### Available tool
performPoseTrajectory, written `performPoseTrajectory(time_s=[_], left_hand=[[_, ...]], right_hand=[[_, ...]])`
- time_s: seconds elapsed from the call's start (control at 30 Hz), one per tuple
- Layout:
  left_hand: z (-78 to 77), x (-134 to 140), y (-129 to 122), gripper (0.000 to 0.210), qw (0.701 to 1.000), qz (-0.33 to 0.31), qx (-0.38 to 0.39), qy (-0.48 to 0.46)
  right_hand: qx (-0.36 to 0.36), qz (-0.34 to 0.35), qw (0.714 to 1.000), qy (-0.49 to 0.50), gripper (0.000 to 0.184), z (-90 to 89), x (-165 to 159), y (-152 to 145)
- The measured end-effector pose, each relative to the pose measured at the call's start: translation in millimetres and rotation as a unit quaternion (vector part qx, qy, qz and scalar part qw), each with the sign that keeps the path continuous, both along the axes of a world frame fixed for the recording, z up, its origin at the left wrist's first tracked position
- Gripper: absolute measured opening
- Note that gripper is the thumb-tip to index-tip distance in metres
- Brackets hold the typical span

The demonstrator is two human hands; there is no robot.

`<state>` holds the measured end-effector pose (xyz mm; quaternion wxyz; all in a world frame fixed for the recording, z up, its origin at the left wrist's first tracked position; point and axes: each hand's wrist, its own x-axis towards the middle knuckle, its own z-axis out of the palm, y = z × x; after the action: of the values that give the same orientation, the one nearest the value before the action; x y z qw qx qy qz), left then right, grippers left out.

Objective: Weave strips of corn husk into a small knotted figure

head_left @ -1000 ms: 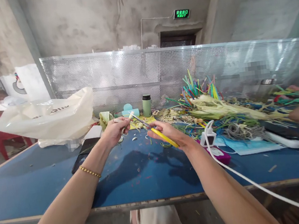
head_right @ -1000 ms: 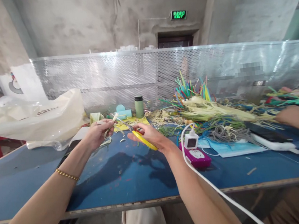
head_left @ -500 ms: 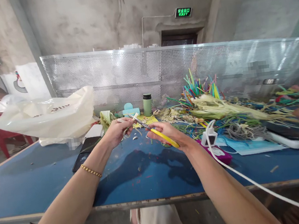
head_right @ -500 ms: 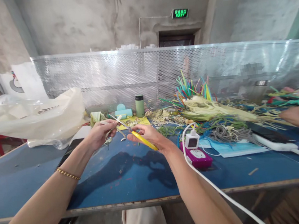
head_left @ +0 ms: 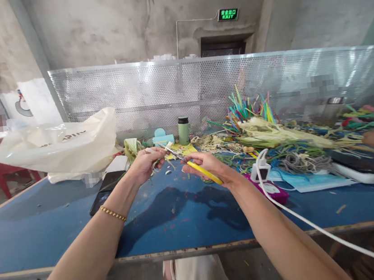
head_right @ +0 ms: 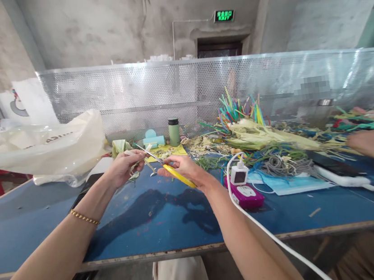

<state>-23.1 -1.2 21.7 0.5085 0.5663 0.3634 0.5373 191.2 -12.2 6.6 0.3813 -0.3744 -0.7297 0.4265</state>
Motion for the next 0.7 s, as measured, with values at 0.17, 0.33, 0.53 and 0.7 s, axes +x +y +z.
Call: performPoseTrajectory(time_s=[0.17, 0.33, 0.53, 0.7], left_hand=[[-3.0, -2.3, 5.7, 0.012, 1.0, 0.001, 0.001, 0.001], [-6.1, -4.2, 9.5, 0.015, 1.0, -0.015, 0.014, -0.015], [-10.1, -8.5, 18.5, 0.023, 0.997, -0.025, 0.04, -0.055], [-10.6, -15.8, 28.7, 0.022, 0.986, 0.053, 0.056, -0.149]], right_hand=[[-0.006, 0.004, 1.0, 0.01, 0.044, 0.8, -1.7, -1.6], [-0.012, -0.021, 1.0, 0.003, 0.043, -2.1, -4.7, 1.6], [0.051, -0.129, 0.99, -0.036, 0.049, -4.2, -3.2, 7.9], [0.147, -0.219, 0.952, -0.154, 0.049, -9.7, 5.3, 19.3]])
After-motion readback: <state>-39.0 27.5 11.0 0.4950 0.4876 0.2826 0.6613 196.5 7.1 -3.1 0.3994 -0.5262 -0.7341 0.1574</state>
